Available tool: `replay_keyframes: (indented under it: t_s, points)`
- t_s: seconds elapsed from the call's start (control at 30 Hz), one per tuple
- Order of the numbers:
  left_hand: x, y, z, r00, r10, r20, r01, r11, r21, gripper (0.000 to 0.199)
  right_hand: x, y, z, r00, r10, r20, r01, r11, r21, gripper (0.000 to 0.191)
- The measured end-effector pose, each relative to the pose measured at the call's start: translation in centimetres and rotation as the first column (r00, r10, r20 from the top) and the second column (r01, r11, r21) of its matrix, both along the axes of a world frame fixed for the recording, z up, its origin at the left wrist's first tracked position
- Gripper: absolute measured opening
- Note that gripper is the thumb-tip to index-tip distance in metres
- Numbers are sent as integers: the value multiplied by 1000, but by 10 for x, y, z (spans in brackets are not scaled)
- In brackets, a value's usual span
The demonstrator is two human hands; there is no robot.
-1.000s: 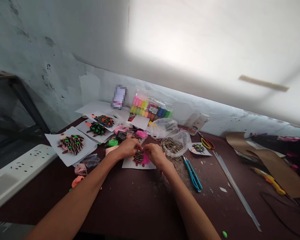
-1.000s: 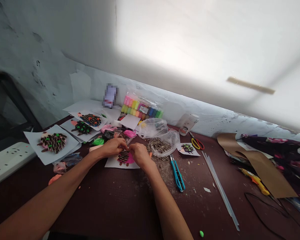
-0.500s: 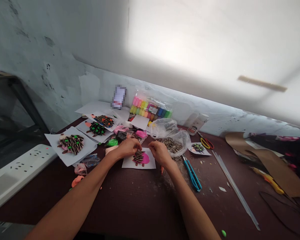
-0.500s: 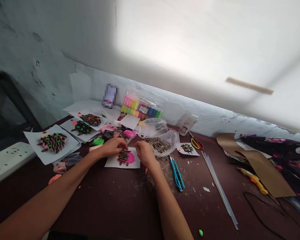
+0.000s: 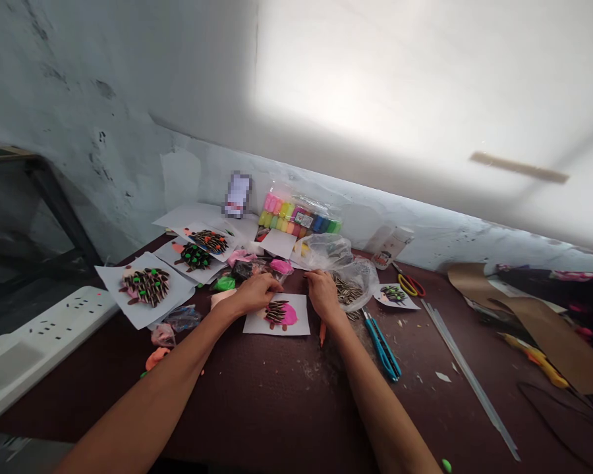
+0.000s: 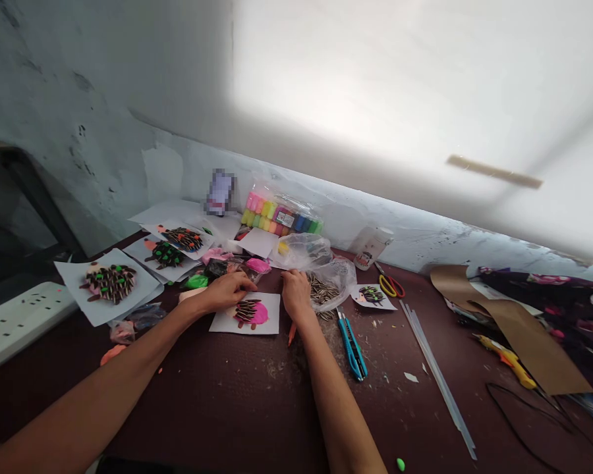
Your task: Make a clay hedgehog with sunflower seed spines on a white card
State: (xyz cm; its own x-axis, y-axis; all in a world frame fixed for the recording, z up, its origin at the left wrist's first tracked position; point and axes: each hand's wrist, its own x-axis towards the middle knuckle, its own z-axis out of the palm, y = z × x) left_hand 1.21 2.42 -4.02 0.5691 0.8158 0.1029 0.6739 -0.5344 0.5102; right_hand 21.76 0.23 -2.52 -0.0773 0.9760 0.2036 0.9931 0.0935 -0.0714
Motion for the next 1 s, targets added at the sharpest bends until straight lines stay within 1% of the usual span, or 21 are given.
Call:
replay_keyframes:
  t_s: [0.13,0.33,0.53,0.7,0.77,0.83,0.87,0.93,1.0]
  points:
    - [0,1,-1,1000,-3,-8,3,1000,7,35,-4,10,6,992,8,123,2,997,-80,34]
    - [-1,1,-2,1000,-13,17,12,1000,17,33,-11,14,14,982,34,187,-11,992,-124,33]
    - [-2,1,-1,1000,-17,-9,17,1000,25,35,-14,17,17,980,35,195,-10,992,-128,31]
    - [-2,-1,2,1000,-26,4,26,1000,14,36,-14,12,19,987,38,153,-25,996,-83,29]
    - [-2,0,2,1000,-26,6,26,1000,13,36,-13,7,19,997,46,65,-42,998,-49,26]
    - [-2,0,1,1000,-28,-2,28,1000,15,36,-11,1,17,992,52,-116,-53,999,-9,23]
    - [-2,0,1,1000,-29,-6,29,999,16,36,-9,-1,16,972,55,-228,-55,998,9,21]
    - [-2,1,0,1000,-29,-5,29,999,23,35,-6,-6,12,899,69,-432,-60,998,36,16]
    - [-1,1,0,1000,-24,-3,25,999,22,34,-2,-12,9,806,92,-584,-79,996,47,12]
